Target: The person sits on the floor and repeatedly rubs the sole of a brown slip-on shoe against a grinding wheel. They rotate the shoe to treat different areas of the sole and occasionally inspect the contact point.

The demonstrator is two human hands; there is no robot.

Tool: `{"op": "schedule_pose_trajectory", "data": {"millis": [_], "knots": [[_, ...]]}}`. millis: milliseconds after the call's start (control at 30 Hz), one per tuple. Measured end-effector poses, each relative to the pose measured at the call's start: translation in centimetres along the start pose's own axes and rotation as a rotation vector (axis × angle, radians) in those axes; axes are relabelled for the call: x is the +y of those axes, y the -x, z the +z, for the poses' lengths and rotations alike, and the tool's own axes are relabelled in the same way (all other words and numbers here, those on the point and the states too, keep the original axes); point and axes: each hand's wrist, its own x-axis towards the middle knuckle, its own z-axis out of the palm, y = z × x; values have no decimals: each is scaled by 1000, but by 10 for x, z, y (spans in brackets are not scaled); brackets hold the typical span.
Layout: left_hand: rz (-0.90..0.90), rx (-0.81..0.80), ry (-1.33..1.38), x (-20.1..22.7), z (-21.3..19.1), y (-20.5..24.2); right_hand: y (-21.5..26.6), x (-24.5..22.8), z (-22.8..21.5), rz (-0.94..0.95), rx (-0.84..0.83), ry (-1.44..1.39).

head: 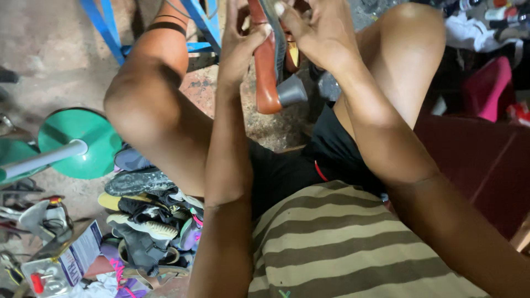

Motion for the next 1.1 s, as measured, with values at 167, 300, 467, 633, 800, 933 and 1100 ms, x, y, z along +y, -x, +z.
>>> {"op": "schedule_pose_trajectory", "data": {"millis": [167,300,467,633,800,933,1100], "knots": [[-93,153,281,-25,-3,-8,-44,-21,63,-130,-210,201],[-66,224,335,-36,-5,-14,-78,-17,151,-267,-443,618],[-59,268,353,-48,-7,-18,-103,6,196,-491,-281,784],[-81,267,377,-58,-12,-17,-102,22,210,-280,-491,1070],[-84,226,377,-60,-12,-25,-98,41,247,-352,-241,1115],[-89,199,380,-61,-7,-17,-84,61,283,-411,102,1189],[-75,177,385,-54,-4,-17,-86,79,304,-373,38,1376]]}}
